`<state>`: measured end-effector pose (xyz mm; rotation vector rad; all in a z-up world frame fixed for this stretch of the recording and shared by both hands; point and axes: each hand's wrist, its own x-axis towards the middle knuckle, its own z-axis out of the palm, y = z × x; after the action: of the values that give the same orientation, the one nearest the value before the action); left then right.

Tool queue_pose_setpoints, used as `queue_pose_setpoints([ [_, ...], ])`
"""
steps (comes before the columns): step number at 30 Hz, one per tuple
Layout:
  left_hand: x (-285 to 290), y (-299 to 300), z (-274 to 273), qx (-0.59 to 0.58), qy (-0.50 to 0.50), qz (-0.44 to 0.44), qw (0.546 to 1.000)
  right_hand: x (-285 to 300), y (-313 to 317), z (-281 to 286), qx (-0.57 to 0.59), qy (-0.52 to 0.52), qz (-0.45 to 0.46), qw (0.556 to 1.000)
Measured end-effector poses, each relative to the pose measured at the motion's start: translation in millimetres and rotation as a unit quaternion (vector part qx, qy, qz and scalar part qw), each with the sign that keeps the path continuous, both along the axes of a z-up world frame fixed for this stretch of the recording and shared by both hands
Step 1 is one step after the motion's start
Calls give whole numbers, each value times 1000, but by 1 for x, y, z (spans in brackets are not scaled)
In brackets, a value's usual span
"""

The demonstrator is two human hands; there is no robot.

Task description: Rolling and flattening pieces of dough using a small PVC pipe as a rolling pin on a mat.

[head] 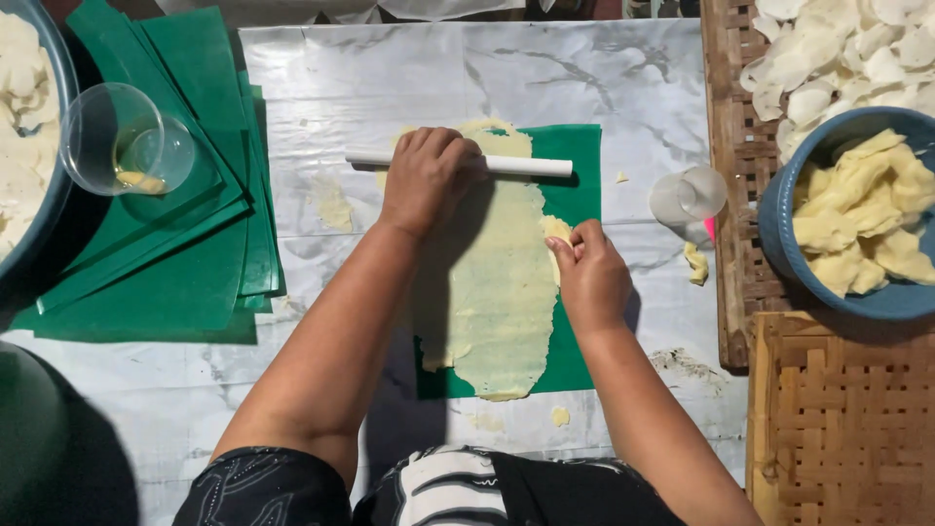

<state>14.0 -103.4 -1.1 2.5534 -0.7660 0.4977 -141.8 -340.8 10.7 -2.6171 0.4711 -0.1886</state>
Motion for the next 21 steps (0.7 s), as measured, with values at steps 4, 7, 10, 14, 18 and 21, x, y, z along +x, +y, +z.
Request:
queue_pose_setpoints([
  [4, 2, -1, -10, 26, -38, 7, 999, -8, -5, 22, -59, -58, 36, 996],
  [7, -1, -5, -8, 40, -28, -5, 999, -10, -17, 68, -65, -81, 43, 994],
  [10, 5, -6, -22, 64, -48, 11, 997, 6, -67, 70, -99, -184, 8, 978],
  [14, 4, -10, -13, 46, -25, 25, 998, 34, -147, 4, -175, -131, 54, 974],
  [18, -7, -1, 10, 18, -106, 24, 994, 36, -138, 32, -128, -209, 114, 963],
  [21, -49, -15, 28, -13, -62, -14, 998, 9, -96, 91, -116, -314, 131, 933],
])
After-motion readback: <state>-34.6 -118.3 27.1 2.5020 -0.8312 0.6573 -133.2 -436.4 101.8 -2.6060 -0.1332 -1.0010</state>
